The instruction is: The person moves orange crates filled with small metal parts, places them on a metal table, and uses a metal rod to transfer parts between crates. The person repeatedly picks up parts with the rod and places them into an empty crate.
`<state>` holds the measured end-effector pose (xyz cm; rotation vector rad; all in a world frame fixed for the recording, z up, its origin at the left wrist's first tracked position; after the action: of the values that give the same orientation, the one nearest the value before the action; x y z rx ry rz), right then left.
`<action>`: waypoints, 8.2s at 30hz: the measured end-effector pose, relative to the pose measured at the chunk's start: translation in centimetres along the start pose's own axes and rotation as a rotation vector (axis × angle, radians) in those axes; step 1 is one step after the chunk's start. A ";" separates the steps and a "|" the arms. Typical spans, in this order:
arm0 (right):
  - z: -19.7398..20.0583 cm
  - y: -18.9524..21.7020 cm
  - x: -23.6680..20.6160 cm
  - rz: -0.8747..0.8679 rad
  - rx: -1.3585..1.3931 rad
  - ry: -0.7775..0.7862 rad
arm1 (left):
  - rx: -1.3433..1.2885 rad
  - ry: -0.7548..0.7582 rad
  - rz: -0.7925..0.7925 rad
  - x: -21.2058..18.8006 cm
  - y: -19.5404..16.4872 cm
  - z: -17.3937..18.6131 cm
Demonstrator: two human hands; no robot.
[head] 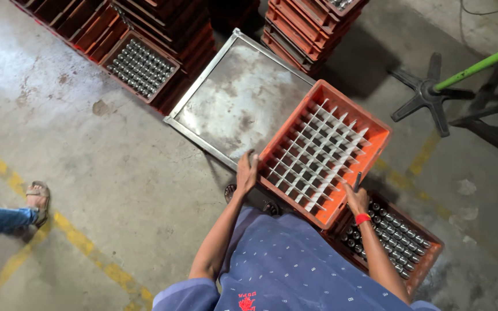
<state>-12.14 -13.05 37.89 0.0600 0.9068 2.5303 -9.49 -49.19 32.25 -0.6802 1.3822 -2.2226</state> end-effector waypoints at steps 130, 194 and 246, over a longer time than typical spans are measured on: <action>-49.9 52.5 -25.6 0.451 -0.098 0.654 | 0.131 -0.276 1.070 25.5 32.5 48.8; -106.0 46.7 -10.0 -0.336 0.446 0.283 | 0.722 0.336 0.534 46.7 81.7 47.4; -38.8 25.5 -31.6 -0.378 0.081 0.071 | 0.359 0.799 0.330 47.9 33.5 33.9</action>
<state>-1.21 -66.95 26.54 -0.1623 0.9478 2.1572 -23.00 -114.81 23.33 0.5866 1.2179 -2.4483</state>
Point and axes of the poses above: each hand's wrist, its own x-axis towards the middle knuckle, its own z-axis out of the back of the hand, y = z × x, the point moved 6 cm from there along x, towards the middle knuckle, and after that the axes turned 13 degrees about -y, right-handed, at the moved point
